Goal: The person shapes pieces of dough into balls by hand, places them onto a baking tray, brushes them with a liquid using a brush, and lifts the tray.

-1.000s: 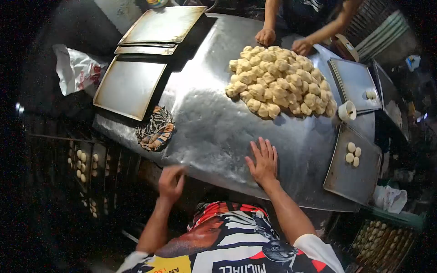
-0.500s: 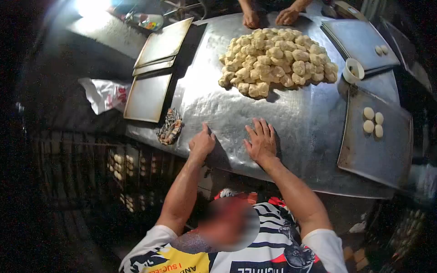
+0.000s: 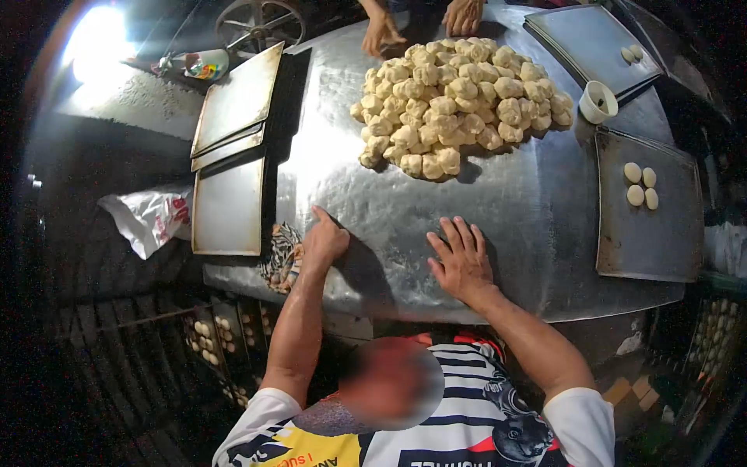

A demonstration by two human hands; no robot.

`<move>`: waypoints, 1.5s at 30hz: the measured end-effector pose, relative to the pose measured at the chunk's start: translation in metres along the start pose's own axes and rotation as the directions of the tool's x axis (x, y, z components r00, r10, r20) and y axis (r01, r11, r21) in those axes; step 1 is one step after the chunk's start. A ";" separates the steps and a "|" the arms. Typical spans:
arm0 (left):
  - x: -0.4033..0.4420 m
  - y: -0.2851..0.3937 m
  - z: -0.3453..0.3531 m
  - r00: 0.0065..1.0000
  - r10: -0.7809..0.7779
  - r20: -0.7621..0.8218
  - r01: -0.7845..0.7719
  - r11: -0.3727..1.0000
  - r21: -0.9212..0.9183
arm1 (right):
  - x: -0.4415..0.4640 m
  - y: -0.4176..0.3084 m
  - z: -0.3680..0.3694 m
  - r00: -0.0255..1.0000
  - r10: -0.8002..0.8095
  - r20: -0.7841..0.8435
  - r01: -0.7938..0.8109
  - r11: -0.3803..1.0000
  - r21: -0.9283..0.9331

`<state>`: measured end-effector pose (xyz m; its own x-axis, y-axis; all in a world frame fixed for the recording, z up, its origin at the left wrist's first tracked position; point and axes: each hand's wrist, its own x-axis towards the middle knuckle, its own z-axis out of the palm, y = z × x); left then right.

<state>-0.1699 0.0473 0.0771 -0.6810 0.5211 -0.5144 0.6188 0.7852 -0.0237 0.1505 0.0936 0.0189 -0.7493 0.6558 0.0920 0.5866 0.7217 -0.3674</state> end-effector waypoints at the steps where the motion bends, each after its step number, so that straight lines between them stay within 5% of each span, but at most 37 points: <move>1: 0.011 -0.001 -0.005 1.000 0.005 -0.014 -0.005 1.000 -0.001 | 0.002 -0.001 0.002 1.000 0.005 -0.019 -0.006 0.999 -0.038; 9: 0.122 0.007 -0.031 0.972 0.128 -0.197 -0.108 0.988 0.108 | 0.011 -0.001 -0.001 0.993 0.085 -0.078 -0.085 0.996 0.007; 12: 0.100 0.026 -0.080 0.967 0.248 0.051 -0.253 0.958 0.138 | 0.012 -0.003 0.001 0.991 0.088 -0.097 -0.088 0.996 0.008; 14: 0.088 0.028 -0.056 0.944 0.285 -0.166 -0.277 0.958 0.072 | 0.017 0.000 0.001 0.990 0.088 -0.106 -0.089 0.996 0.000; 17: 0.004 0.050 -0.038 0.939 0.343 0.037 -0.342 0.939 -0.019 | 0.015 -0.002 0.002 0.991 0.095 -0.093 -0.096 0.995 -0.002; 20: -0.038 0.050 -0.005 0.936 0.326 0.132 -0.324 0.945 -0.039 | 0.015 -0.002 0.000 0.993 0.090 -0.076 -0.091 0.996 -0.007; 26: 0.026 -0.043 0.005 0.985 0.058 -0.165 -0.110 0.939 -0.326 | 0.014 0.000 0.002 0.996 0.066 -0.067 -0.065 0.998 0.023; 28: 0.014 -0.056 -0.029 0.999 0.032 -0.041 -0.047 0.879 -0.474 | 0.015 0.001 0.003 0.995 0.062 -0.083 -0.059 0.998 0.031; 31: -0.004 -0.058 -0.019 0.970 0.114 -0.214 -0.182 0.926 -0.332 | 0.013 0.002 0.004 0.995 0.069 -0.073 -0.066 0.997 0.048; 34: -0.057 0.011 0.004 0.995 0.091 -0.032 -0.097 0.952 -0.290 | 0.012 0.007 0.008 0.994 0.060 -0.092 -0.053 0.995 0.079; 36: -0.078 0.049 0.043 0.950 0.293 -0.113 -0.313 0.913 -0.262 | 0.014 0.016 0.031 0.994 0.045 -0.104 -0.041 0.999 0.035; 38: -0.132 0.108 0.027 0.944 0.326 0.045 -0.316 0.936 -0.153 | 0.011 0.030 0.059 0.994 0.002 -0.105 -0.012 0.995 -0.098; 39: -0.138 0.115 0.034 0.941 0.336 0.032 -0.327 0.931 -0.159 | 0.010 0.026 0.035 1.000 0.028 0.015 -0.029 0.997 0.067; 45: -0.136 0.096 0.046 0.939 0.338 -0.064 -0.339 0.941 -0.013 | 0.006 0.026 0.020 1.000 0.002 -0.016 0.000 0.990 0.141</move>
<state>0.0006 0.0364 0.1056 -0.4558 0.7760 -0.4359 0.8080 0.5662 0.1630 0.1551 0.1116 -0.0086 -0.7432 0.6607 0.1059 0.5370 0.6834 -0.4946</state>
